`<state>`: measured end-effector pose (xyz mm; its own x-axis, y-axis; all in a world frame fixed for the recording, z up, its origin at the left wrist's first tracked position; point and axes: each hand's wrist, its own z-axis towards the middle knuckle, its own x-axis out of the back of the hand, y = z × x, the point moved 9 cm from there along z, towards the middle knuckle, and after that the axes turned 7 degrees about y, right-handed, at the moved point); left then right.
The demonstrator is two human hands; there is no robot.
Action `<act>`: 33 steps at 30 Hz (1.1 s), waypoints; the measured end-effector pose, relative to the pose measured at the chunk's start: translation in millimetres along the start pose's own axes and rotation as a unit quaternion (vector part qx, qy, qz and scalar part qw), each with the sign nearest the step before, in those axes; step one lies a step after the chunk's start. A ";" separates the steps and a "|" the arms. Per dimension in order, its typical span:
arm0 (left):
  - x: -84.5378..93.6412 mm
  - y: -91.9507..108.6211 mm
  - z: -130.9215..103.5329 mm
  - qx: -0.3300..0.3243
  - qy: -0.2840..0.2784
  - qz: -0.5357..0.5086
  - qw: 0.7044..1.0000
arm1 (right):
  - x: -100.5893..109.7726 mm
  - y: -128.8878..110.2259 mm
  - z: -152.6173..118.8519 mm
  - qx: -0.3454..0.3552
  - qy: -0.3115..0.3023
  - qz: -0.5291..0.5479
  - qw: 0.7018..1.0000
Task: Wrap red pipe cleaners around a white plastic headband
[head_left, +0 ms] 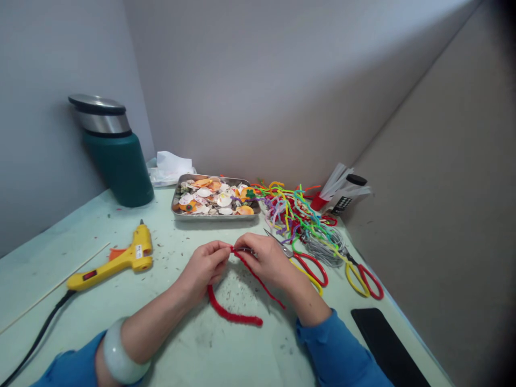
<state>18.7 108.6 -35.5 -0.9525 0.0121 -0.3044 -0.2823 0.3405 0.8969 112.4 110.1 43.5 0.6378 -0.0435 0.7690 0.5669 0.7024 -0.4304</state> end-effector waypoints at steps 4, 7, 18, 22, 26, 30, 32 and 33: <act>-1.1 1.6 -0.4 -0.001 0.000 0.002 1.000 | -0.1 0.8 0.6 -0.003 0.003 -0.003 1.000; -2.3 3.0 -1.0 -0.002 -0.002 0.005 1.000 | 0.1 0.2 1.0 -0.002 0.007 -0.005 1.000; -0.9 4.9 -1.3 -0.009 0.010 0.010 1.000 | 6.9 -16.6 2.9 0.076 0.042 -0.029 0.996; -5.8 5.8 -3.3 -0.015 -0.009 0.023 1.000 | 10.3 -10.8 4.3 0.032 0.056 0.047 0.997; -10.8 7.6 -5.1 -0.023 -0.030 0.033 0.999 | 12.6 4.9 5.9 -0.074 0.067 0.132 0.986; -16.7 7.3 -7.9 -0.020 -0.066 0.048 0.996 | 0.3 25.6 1.8 -0.208 0.025 0.247 0.946; -18.7 7.0 -10.0 -0.019 -0.077 0.060 0.995 | -6.7 33.1 -2.3 -0.264 0.004 0.300 0.917; -19.5 6.9 -11.1 -0.019 -0.080 0.068 0.994 | -9.3 35.4 -4.1 -0.283 -0.004 0.321 0.904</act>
<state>34.0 100.2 -19.8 -0.9525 0.2055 -0.2246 -0.1600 0.2896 0.9437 128.6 132.4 19.2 0.9274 0.2511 0.2773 0.2589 0.1042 -0.9603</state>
